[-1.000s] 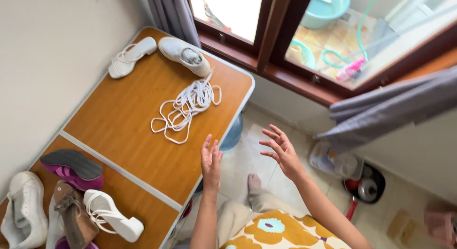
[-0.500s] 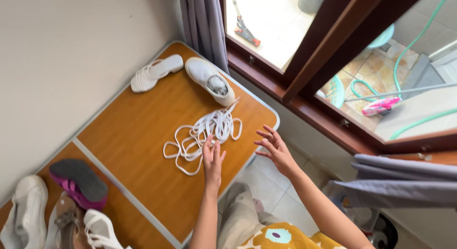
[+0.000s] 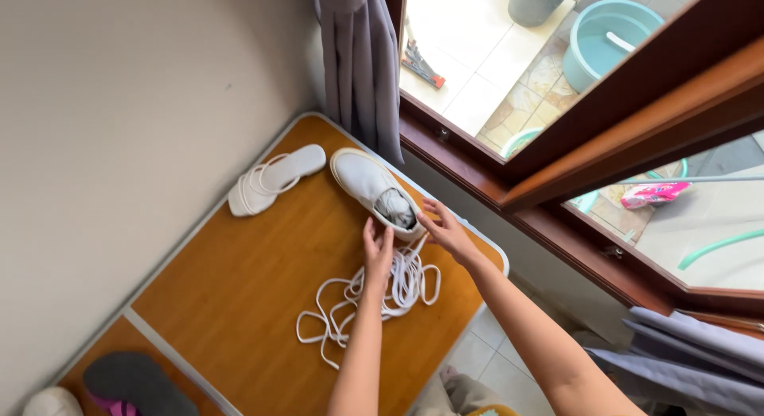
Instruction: The person gathers various shoes from a table, pairs them, and places them onto a white metal shoe rack and a clear plastic shoe cabinet. The person handles sneakers, loafers, and sandals, arranging them one by one into the available storage slots.
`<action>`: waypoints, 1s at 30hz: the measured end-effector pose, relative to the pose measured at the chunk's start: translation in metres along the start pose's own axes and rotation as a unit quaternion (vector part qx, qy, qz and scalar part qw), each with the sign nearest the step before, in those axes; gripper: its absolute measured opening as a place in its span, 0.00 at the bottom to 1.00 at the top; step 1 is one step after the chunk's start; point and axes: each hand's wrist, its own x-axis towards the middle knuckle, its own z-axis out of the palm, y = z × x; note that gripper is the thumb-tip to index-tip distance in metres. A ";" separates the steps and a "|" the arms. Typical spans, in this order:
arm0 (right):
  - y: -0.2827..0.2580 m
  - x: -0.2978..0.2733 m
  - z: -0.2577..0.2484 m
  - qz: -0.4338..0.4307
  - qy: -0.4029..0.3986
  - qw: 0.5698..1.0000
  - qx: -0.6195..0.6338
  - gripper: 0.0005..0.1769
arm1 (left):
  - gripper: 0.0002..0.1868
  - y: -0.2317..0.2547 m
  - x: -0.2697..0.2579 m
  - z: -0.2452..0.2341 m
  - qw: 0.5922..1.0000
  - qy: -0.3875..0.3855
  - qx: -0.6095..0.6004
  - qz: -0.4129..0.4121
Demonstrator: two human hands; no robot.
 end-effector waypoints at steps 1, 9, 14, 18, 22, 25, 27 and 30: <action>0.000 0.010 0.002 0.001 0.001 1.000 0.000 0.37 | 0.41 0.006 0.002 0.001 1.000 0.000 0.000 -0.002; 0.002 0.042 0.011 0.030 0.005 0.996 -0.090 0.37 | 0.47 -0.015 0.028 -0.003 0.996 0.014 0.063 -0.068; -0.021 0.019 0.021 0.029 0.013 0.996 -0.086 0.33 | 0.45 -0.014 0.024 -0.005 0.995 0.037 0.062 -0.070; -0.033 -0.010 0.024 0.018 0.004 0.997 -0.073 0.34 | 0.44 0.046 -0.029 0.005 0.991 0.041 0.127 -0.004; -0.022 -0.035 0.016 0.009 -0.020 0.997 -0.072 0.34 | 0.46 0.028 -0.059 0.000 0.984 0.061 0.170 -0.013; -0.019 -0.065 0.011 0.001 -0.054 0.996 -0.065 0.35 | 0.46 0.016 -0.089 -0.004 0.990 0.069 0.124 -0.026; -0.018 -0.083 0.007 -0.014 -0.082 0.995 -0.051 0.35 | 0.44 0.025 -0.119 0.002 0.989 0.084 0.119 0.038; -0.019 -0.120 0.004 0.004 -0.136 0.989 -0.054 0.37 | 0.42 -0.021 -0.152 0.004 0.976 0.152 0.087 0.126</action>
